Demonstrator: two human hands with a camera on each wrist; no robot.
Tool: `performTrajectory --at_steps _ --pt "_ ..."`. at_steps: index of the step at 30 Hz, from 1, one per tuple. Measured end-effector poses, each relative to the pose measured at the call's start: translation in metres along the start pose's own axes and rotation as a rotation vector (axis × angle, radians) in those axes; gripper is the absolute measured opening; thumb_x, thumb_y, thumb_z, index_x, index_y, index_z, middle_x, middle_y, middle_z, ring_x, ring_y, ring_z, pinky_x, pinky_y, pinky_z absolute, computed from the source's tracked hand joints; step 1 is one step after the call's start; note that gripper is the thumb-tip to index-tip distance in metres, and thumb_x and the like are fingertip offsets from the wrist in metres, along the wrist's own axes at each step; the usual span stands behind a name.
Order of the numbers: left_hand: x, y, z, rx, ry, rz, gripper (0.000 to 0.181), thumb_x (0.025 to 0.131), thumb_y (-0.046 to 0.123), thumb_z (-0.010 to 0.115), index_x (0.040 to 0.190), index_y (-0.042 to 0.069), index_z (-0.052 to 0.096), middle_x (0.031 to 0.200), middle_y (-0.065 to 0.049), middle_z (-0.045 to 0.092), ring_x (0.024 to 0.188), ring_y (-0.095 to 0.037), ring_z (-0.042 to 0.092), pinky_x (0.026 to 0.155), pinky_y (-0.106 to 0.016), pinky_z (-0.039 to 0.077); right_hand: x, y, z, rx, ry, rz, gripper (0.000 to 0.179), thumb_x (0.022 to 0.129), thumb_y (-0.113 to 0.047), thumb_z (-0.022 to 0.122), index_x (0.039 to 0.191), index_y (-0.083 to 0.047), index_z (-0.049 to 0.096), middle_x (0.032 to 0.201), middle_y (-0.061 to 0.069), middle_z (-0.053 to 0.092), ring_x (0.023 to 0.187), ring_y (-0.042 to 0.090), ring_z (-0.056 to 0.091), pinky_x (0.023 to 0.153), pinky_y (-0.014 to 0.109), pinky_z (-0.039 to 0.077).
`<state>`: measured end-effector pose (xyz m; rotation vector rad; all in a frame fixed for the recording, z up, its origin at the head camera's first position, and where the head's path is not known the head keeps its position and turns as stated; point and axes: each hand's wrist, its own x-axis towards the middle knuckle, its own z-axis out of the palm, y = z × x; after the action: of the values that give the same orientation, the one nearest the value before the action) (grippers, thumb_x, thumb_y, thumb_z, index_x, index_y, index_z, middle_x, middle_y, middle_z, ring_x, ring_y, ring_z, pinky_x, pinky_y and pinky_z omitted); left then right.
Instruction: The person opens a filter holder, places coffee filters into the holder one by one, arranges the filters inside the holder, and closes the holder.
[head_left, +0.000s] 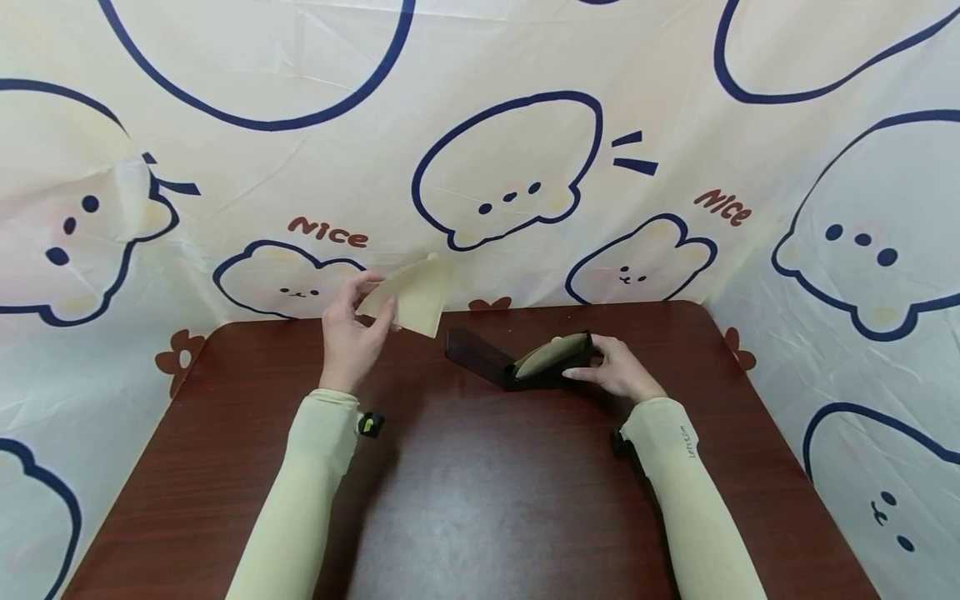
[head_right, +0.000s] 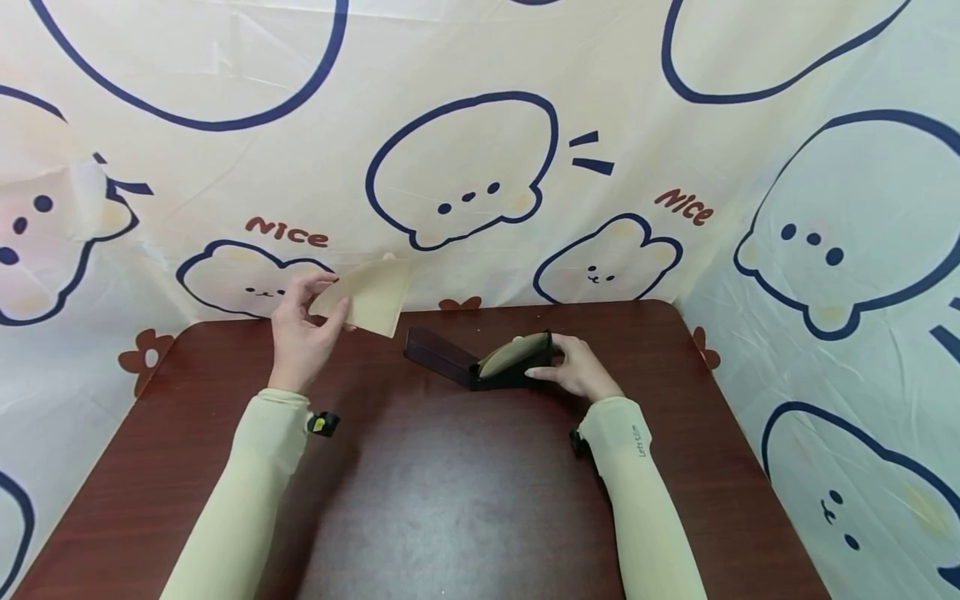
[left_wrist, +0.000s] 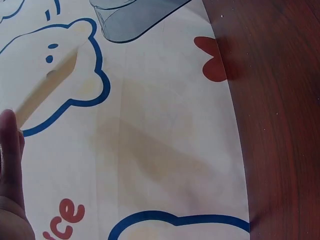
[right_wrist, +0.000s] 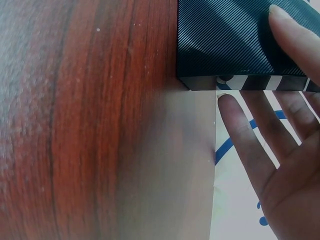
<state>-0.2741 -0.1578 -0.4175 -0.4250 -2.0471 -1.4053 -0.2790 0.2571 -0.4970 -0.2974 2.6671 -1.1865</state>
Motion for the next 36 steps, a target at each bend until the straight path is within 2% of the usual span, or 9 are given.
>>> performTrajectory --at_steps 1,4,8,11,17,20,26,31,36 --pt "0.0 0.0 0.0 0.014 0.001 0.004 0.032 0.093 -0.001 0.073 0.124 0.002 0.065 0.113 -0.015 0.073 0.088 -0.008 0.071 0.077 -0.014 0.056 0.0 0.0 0.0 0.001 -0.001 0.001 0.042 0.089 -0.032 0.084 0.124 -0.016 0.066 0.115 0.005 0.068 0.096 0.023 0.059 0.086 0.037 0.049" --pt "0.0 -0.001 -0.002 0.061 -0.001 0.019 0.033 0.09 -0.002 0.074 0.122 0.004 0.068 0.112 -0.011 0.073 0.097 -0.011 0.065 0.079 -0.011 0.051 0.0 0.0 0.0 0.007 -0.001 0.002 0.042 0.089 -0.031 0.084 0.124 -0.017 0.066 0.116 0.005 0.068 0.097 0.023 0.059 0.086 0.037 0.049" --pt "0.002 -0.001 -0.003 0.056 -0.027 0.078 0.035 0.087 -0.01 0.069 0.118 0.006 0.071 0.125 -0.008 0.073 0.11 -0.021 0.066 0.086 -0.013 0.049 0.0 0.0 0.0 0.01 -0.001 -0.004 0.042 0.089 -0.031 0.084 0.124 -0.017 0.066 0.116 0.004 0.069 0.096 0.023 0.059 0.086 0.037 0.049" --pt "0.003 -0.001 -0.003 0.05 -0.047 0.107 0.034 0.087 -0.013 0.066 0.113 0.007 0.074 0.123 -0.006 0.074 0.119 -0.023 0.066 0.098 -0.014 0.045 0.0 0.0 -0.001 0.009 0.0 -0.007 0.042 0.089 -0.031 0.084 0.124 -0.017 0.066 0.116 0.004 0.069 0.097 0.023 0.059 0.086 0.037 0.049" --pt "0.001 0.002 -0.006 0.116 -0.077 0.114 0.019 0.092 -0.003 0.066 0.105 0.008 0.075 0.102 -0.007 0.075 0.088 -0.015 0.066 0.078 -0.011 0.048 0.001 0.001 -0.001 0.002 0.002 -0.016 0.041 0.089 -0.031 0.084 0.124 -0.018 0.067 0.115 0.004 0.069 0.096 0.023 0.059 0.086 0.036 0.049" --pt "0.0 0.006 -0.009 0.136 -0.122 0.112 0.024 0.092 0.001 0.062 0.11 0.01 0.075 0.106 -0.007 0.074 0.083 -0.014 0.062 0.07 -0.011 0.046 0.001 0.001 -0.001 -0.004 0.006 -0.016 0.04 0.088 -0.03 0.084 0.123 -0.018 0.067 0.114 0.004 0.069 0.094 0.023 0.059 0.084 0.036 0.049" --pt "0.0 0.009 -0.008 0.115 -0.24 0.087 0.049 0.089 -0.006 0.055 0.132 0.013 0.067 0.131 -0.006 0.069 0.113 -0.018 0.066 0.095 -0.01 0.046 0.001 0.003 0.0 -0.012 0.016 -0.017 0.04 0.088 -0.03 0.085 0.122 -0.018 0.067 0.116 0.004 0.069 0.094 0.022 0.059 0.082 0.033 0.049" --pt "0.002 0.01 -0.005 0.183 -0.177 0.114 0.033 0.1 -0.004 0.06 0.131 0.008 0.066 0.125 -0.008 0.074 0.106 -0.022 0.073 0.081 -0.007 0.047 0.002 0.003 0.0 -0.009 0.014 -0.023 0.041 0.088 -0.03 0.085 0.123 -0.018 0.067 0.116 0.004 0.07 0.095 0.023 0.059 0.084 0.035 0.049" --pt "0.005 0.014 -0.004 0.234 -0.057 0.166 0.019 0.099 0.006 0.069 0.117 0.002 0.068 0.087 -0.012 0.075 0.069 -0.02 0.066 0.064 -0.008 0.041 0.001 0.002 0.0 -0.015 0.012 -0.012 0.041 0.089 -0.031 0.084 0.123 -0.017 0.066 0.115 0.004 0.069 0.097 0.022 0.059 0.085 0.035 0.049"
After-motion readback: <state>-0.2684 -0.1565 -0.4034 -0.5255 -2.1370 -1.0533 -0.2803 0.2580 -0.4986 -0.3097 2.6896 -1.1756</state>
